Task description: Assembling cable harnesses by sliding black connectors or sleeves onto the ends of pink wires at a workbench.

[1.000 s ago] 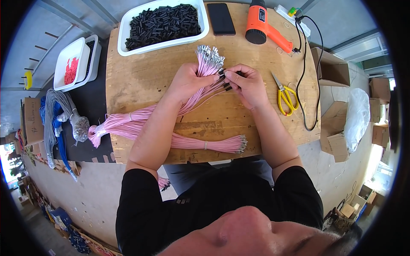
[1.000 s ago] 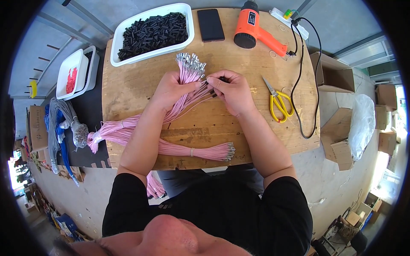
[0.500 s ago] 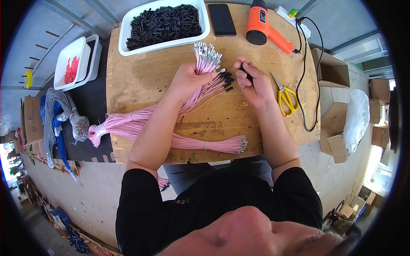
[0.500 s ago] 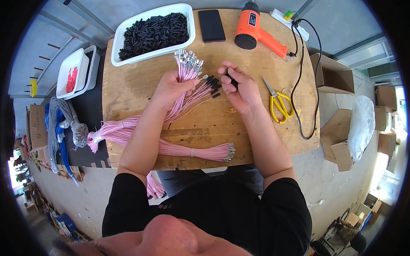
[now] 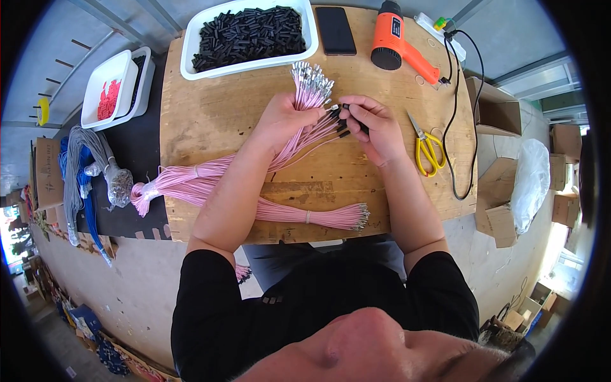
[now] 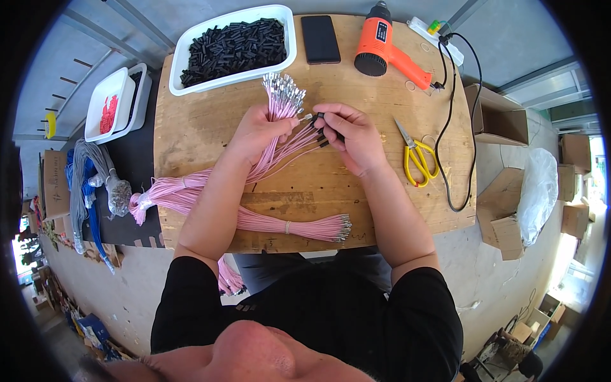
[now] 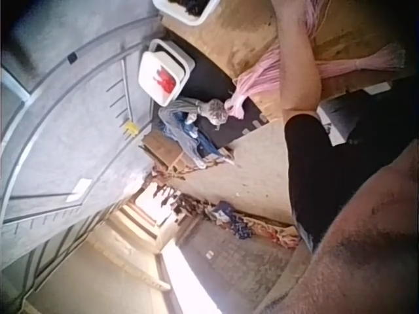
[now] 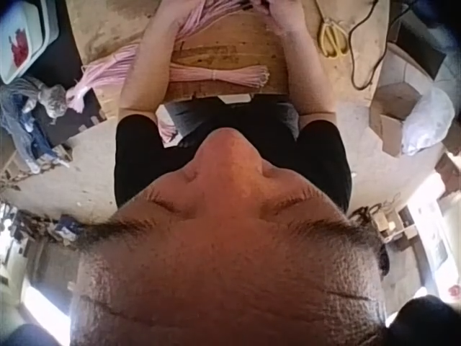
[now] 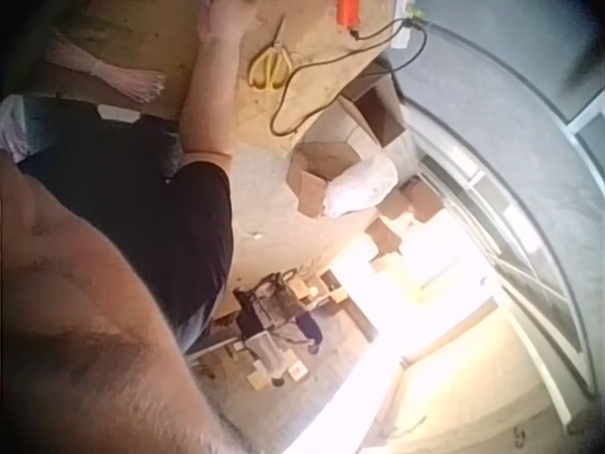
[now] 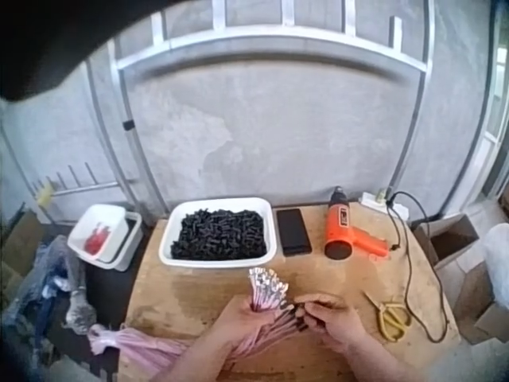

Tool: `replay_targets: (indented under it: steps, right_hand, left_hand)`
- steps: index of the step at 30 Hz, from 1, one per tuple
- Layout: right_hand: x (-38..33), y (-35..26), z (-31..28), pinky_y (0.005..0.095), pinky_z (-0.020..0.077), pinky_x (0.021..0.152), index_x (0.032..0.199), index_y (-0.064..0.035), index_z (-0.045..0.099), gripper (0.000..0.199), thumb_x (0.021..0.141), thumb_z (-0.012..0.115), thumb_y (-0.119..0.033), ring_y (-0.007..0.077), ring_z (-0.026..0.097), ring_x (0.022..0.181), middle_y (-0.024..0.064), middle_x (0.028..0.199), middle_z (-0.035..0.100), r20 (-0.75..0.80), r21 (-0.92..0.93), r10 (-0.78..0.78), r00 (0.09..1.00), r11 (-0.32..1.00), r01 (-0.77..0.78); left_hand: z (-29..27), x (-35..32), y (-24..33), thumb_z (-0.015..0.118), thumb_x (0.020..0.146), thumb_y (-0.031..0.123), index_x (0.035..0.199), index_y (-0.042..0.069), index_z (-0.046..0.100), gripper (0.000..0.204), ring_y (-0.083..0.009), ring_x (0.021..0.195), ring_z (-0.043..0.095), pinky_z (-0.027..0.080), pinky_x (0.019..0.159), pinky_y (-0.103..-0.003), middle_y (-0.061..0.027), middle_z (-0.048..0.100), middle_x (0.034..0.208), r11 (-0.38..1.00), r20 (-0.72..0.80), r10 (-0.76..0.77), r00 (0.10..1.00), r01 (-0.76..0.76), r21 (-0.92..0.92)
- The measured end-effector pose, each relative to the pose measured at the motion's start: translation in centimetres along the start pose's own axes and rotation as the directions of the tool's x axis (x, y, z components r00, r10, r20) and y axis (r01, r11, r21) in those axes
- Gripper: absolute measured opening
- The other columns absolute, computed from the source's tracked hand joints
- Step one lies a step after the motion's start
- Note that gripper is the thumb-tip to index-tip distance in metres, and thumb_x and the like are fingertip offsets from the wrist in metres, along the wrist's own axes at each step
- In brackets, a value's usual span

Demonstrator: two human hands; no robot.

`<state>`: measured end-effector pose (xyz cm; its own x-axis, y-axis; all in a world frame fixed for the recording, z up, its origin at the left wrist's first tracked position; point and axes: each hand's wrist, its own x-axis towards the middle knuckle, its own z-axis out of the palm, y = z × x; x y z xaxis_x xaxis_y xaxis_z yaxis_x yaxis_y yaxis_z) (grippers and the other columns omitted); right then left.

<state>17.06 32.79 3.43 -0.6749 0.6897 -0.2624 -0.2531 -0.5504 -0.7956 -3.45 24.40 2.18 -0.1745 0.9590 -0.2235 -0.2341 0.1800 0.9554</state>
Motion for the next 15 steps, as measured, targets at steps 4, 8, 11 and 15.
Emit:
replay_targets:
  steps: [4,8,11,15]
  right_hand:
    - [0.18,0.63,-0.18,0.0167,0.0336,0.055,0.112,-0.0042,0.064,0.012,0.100,0.062,-0.007,0.0034,0.046,0.065,0.0064,0.094,0.071,-0.024,-0.091,-0.066,0.998,0.994,0.064]
    - [0.30,0.88,-0.11,0.0171,0.0318,0.054,0.106,-0.0047,0.064,0.007,0.100,0.062,-0.007,0.0032,0.045,0.063,0.0054,0.090,0.070,-0.054,-0.125,-0.070,0.996,0.990,0.063]
    - [0.36,1.04,-0.07,0.0172,0.0312,0.053,0.107,-0.0046,0.064,0.008,0.100,0.063,-0.008,0.0033,0.045,0.062,0.0055,0.090,0.070,-0.047,-0.103,-0.067,0.997,0.993,0.061]
    - [0.21,0.70,0.35,0.0172,0.0306,0.051,0.105,-0.0042,0.064,0.007,0.100,0.063,-0.008,0.0034,0.045,0.062,0.0058,0.090,0.070,-0.059,-0.088,-0.061,0.996,0.995,0.055]
  left_hand:
    - [0.05,-0.02,0.05,0.074,0.086,0.004,0.092,0.002,0.069,0.008,-0.0091,0.063,0.057,0.044,0.057,-0.025,-0.0015,0.065,0.076,1.000,0.001,-0.014,1.000,0.014,-0.020]
    - [0.17,-0.19,0.30,0.075,0.086,0.004,0.092,0.001,0.069,0.009,-0.0092,0.063,0.057,0.044,0.057,-0.025,-0.0015,0.065,0.076,1.000,0.001,-0.007,1.000,0.007,-0.030]
    - [0.02,-0.10,0.21,0.075,0.086,0.005,0.091,0.001,0.069,0.009,-0.0093,0.064,0.057,0.044,0.057,-0.026,-0.0019,0.065,0.076,1.000,-0.002,-0.010,1.000,0.010,-0.008]
    - [-0.37,0.05,-0.12,0.076,0.086,0.010,0.093,-0.001,0.071,0.014,-0.0086,0.070,0.060,0.048,0.063,-0.026,-0.0030,0.068,0.081,0.999,0.026,0.005,1.000,-0.007,0.049]
